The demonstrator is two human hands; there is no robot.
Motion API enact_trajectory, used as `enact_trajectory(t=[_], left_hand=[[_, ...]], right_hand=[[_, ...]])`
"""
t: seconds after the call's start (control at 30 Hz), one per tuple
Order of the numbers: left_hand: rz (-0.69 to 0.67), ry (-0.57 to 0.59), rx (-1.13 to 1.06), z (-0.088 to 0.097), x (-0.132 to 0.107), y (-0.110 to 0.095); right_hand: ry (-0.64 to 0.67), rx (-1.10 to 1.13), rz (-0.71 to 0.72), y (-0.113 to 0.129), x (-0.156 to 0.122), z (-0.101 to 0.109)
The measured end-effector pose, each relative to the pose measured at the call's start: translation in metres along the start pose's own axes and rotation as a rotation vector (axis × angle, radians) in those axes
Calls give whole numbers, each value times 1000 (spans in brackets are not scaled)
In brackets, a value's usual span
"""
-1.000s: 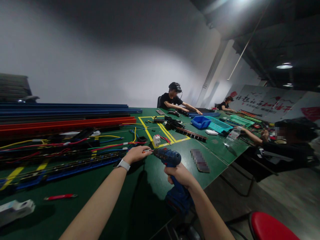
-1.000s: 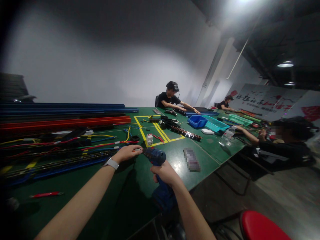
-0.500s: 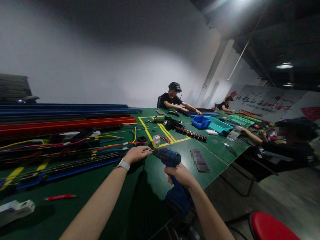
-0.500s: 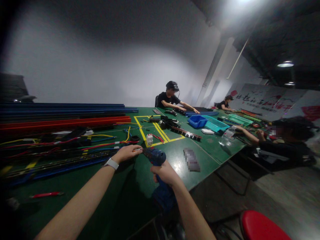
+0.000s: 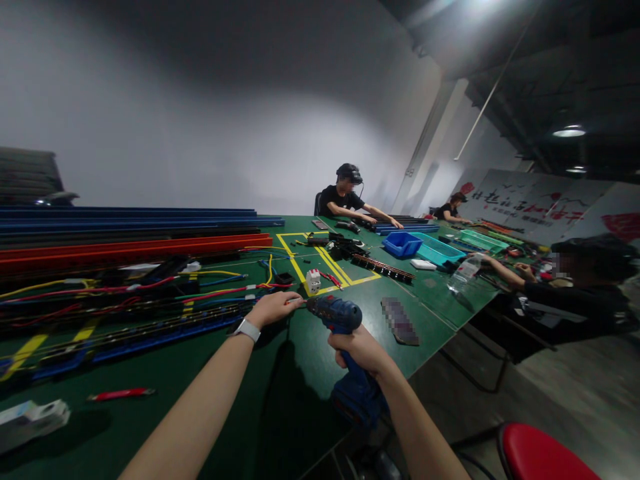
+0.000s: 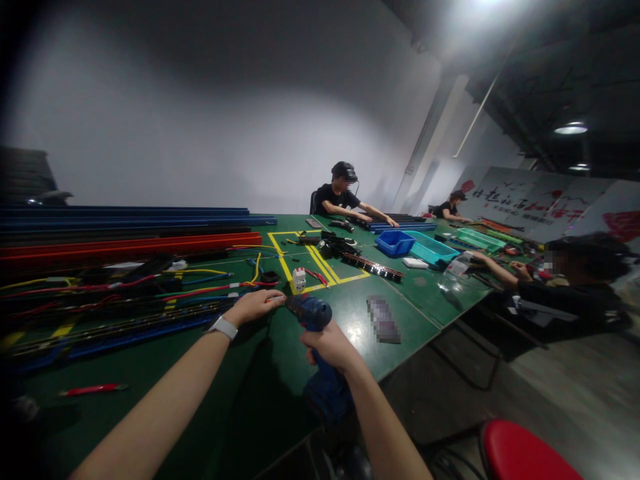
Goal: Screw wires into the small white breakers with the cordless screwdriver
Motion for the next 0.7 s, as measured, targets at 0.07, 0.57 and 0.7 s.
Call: enact_trajectory(t=[0.07,0.57,0.7], left_hand=[[-1,2,-2,0,0,0],[6,9,-24,-2,2,0],[21,21,-40,-2,1,0]], right_hand=[[-4,19,17,1,0,0],[23,1,-20,-1,1,0],[15,10,-9,-2,2,1]])
Point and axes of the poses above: each hand's wrist, its own x-axis towards the middle knuckle, its own z-axis out of the back of the hand, y = z × x, the point moved 3 cm from there along x, towards the middle knuckle, and after that the axes turned 9 degrees about z, right-handed, at the moved point
